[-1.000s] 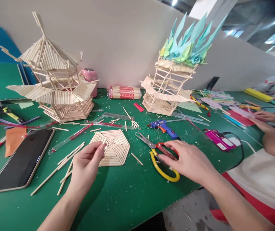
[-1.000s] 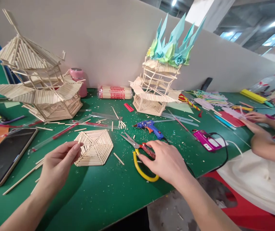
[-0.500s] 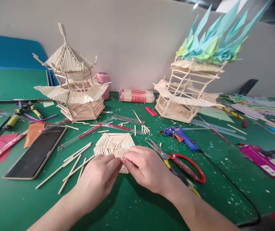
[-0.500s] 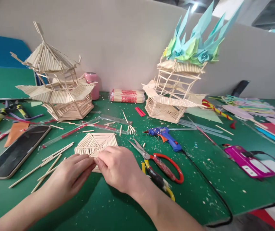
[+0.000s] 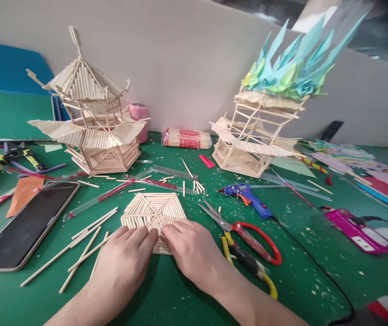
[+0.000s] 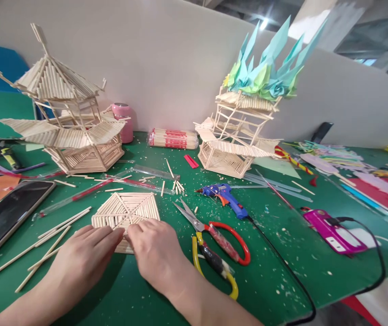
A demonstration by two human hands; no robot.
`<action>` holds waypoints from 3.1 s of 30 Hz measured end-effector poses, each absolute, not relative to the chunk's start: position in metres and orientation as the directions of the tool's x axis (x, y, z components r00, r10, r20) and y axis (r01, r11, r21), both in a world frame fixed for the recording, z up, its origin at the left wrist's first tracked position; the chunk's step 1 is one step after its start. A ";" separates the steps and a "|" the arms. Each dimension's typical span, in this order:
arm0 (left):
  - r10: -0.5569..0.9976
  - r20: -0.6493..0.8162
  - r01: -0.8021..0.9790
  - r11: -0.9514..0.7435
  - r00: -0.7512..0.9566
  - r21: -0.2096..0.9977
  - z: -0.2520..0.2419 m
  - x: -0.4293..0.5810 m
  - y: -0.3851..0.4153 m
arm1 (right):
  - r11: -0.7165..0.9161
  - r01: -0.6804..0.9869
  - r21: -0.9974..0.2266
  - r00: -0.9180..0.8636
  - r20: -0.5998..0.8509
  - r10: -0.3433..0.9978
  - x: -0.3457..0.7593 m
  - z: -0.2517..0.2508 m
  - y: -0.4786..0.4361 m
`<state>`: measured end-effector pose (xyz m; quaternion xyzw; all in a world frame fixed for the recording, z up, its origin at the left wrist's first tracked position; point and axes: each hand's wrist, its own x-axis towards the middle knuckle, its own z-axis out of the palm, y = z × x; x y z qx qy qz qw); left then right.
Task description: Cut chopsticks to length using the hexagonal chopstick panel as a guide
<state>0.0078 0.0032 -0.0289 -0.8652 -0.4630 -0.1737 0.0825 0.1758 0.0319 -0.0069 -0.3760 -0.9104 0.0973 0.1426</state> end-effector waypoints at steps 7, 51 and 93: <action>0.818 0.375 0.874 -0.485 0.436 0.041 -0.020 0.009 -0.003 | 0.732 0.625 -0.272 -0.674 0.284 0.682 0.167 -0.012 0.026; 0.870 0.493 0.552 -0.419 0.016 0.721 -0.018 -0.001 -0.004 | 0.039 0.856 -0.515 -0.062 -0.027 0.998 0.306 0.011 -0.003; 0.638 0.767 0.723 -0.564 0.074 0.399 -0.002 -0.001 -0.011 | -0.144 0.394 -0.908 -0.470 -0.334 0.817 0.187 0.027 -0.027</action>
